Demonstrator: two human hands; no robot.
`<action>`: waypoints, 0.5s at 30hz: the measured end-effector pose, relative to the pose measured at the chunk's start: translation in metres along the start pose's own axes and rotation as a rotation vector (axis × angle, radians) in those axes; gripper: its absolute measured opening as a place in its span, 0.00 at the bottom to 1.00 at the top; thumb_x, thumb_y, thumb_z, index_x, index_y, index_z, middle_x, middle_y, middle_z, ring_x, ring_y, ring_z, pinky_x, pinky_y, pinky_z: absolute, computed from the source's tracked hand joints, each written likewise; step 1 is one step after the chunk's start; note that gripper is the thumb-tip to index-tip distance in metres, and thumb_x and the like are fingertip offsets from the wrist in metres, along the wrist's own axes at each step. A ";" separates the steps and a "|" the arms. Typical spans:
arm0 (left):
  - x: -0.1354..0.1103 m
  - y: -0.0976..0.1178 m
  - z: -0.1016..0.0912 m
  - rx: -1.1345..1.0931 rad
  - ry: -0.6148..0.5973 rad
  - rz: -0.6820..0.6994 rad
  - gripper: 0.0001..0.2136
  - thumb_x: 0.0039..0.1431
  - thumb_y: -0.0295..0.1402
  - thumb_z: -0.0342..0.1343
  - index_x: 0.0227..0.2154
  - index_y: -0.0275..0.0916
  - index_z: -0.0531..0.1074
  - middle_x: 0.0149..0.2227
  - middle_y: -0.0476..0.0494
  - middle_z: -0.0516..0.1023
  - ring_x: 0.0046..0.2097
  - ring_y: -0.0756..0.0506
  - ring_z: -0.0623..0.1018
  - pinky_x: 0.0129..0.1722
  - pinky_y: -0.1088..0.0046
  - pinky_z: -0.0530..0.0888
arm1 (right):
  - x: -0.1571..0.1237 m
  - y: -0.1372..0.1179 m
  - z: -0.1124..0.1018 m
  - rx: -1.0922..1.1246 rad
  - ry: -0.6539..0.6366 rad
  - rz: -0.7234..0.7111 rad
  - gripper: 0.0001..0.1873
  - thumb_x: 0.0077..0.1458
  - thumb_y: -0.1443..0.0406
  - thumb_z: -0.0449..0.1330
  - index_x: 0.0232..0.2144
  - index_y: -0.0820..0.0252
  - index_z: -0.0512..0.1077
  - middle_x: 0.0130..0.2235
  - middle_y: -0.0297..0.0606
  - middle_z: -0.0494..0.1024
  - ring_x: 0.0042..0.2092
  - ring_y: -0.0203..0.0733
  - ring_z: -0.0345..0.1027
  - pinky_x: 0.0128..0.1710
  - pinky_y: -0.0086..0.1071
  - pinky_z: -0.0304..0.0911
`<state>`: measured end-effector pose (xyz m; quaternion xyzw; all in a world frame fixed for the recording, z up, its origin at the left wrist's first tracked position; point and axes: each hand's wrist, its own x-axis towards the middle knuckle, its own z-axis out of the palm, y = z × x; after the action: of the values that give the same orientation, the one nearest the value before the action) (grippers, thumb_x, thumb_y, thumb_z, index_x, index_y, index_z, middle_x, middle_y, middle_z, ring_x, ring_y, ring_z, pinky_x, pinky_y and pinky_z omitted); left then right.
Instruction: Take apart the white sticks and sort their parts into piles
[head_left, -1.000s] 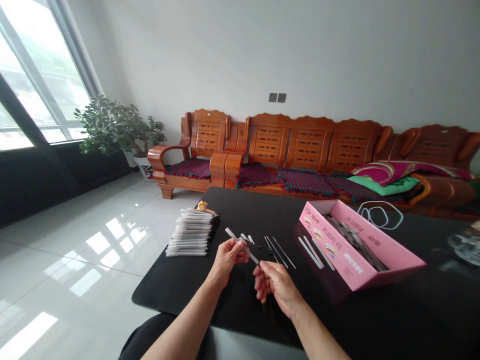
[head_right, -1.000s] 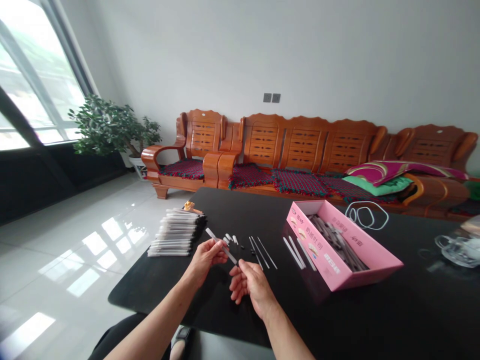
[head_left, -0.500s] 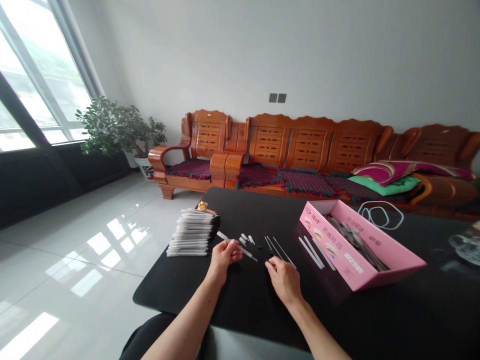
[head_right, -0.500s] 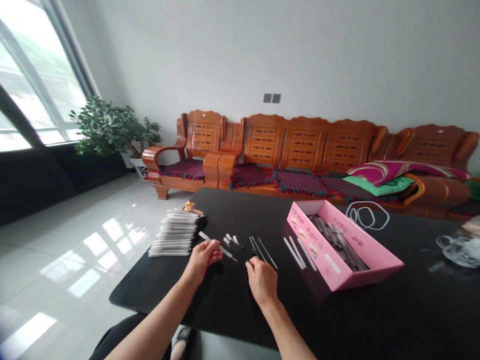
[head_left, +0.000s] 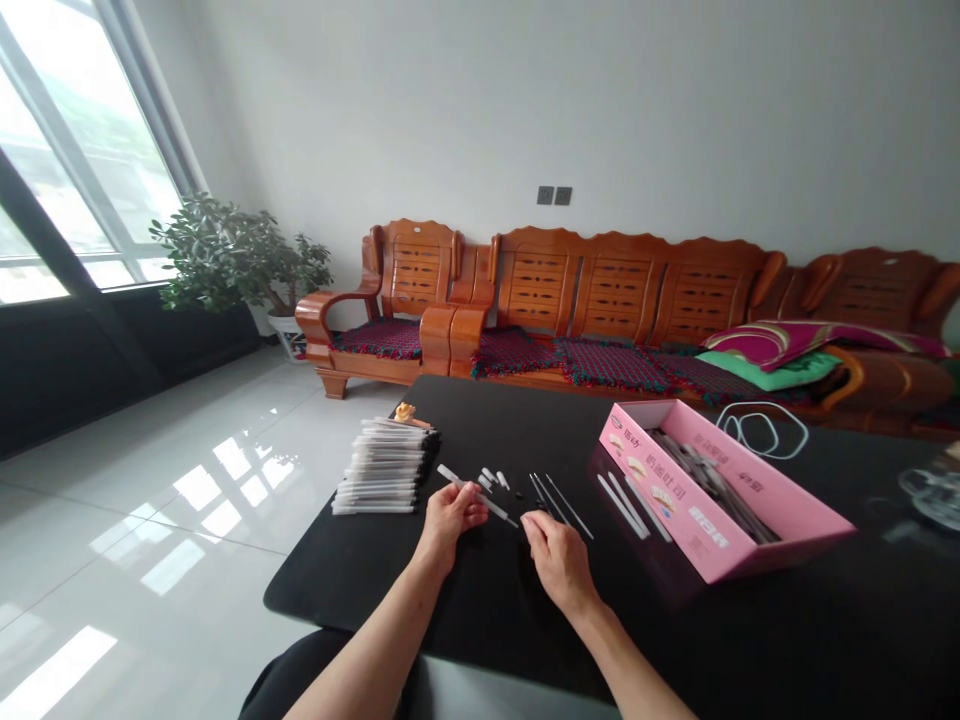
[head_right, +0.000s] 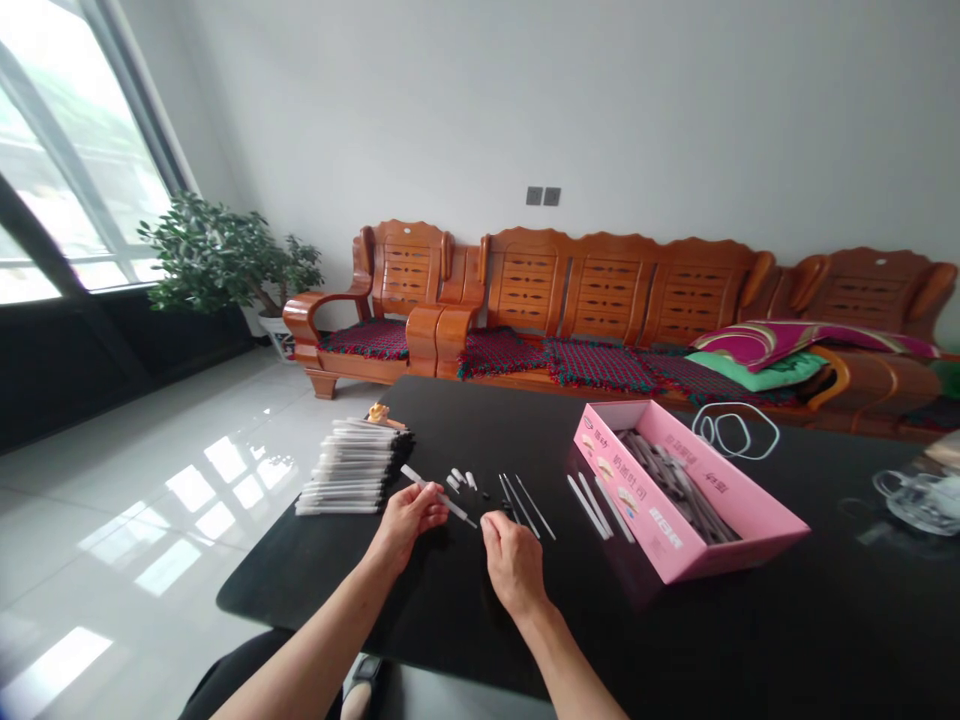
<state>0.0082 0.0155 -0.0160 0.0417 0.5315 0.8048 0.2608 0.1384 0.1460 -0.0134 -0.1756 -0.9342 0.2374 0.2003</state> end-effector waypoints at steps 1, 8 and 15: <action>0.000 -0.001 0.001 0.001 -0.003 -0.001 0.13 0.48 0.37 0.65 0.29 0.31 0.73 0.23 0.43 0.77 0.23 0.51 0.76 0.26 0.76 0.76 | -0.002 -0.003 -0.001 0.040 -0.021 -0.014 0.21 0.63 0.57 0.42 0.35 0.55 0.73 0.27 0.39 0.78 0.29 0.40 0.71 0.30 0.28 0.54; 0.002 -0.003 -0.001 -0.001 -0.033 0.007 0.14 0.47 0.38 0.65 0.29 0.30 0.73 0.25 0.43 0.77 0.23 0.51 0.76 0.26 0.75 0.76 | -0.006 -0.011 -0.003 0.125 -0.043 -0.050 0.18 0.61 0.58 0.47 0.30 0.55 0.74 0.28 0.38 0.78 0.30 0.40 0.70 0.30 0.28 0.55; 0.012 0.026 -0.018 -0.102 0.130 0.222 0.14 0.47 0.38 0.64 0.32 0.32 0.73 0.28 0.44 0.78 0.27 0.51 0.77 0.31 0.75 0.77 | 0.003 0.016 -0.038 0.030 0.046 0.029 0.17 0.58 0.59 0.49 0.27 0.55 0.76 0.27 0.39 0.78 0.29 0.41 0.69 0.30 0.30 0.55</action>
<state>-0.0181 -0.0015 -0.0039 0.0346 0.4978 0.8557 0.1370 0.1569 0.1750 0.0100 -0.1915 -0.9230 0.2499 0.2211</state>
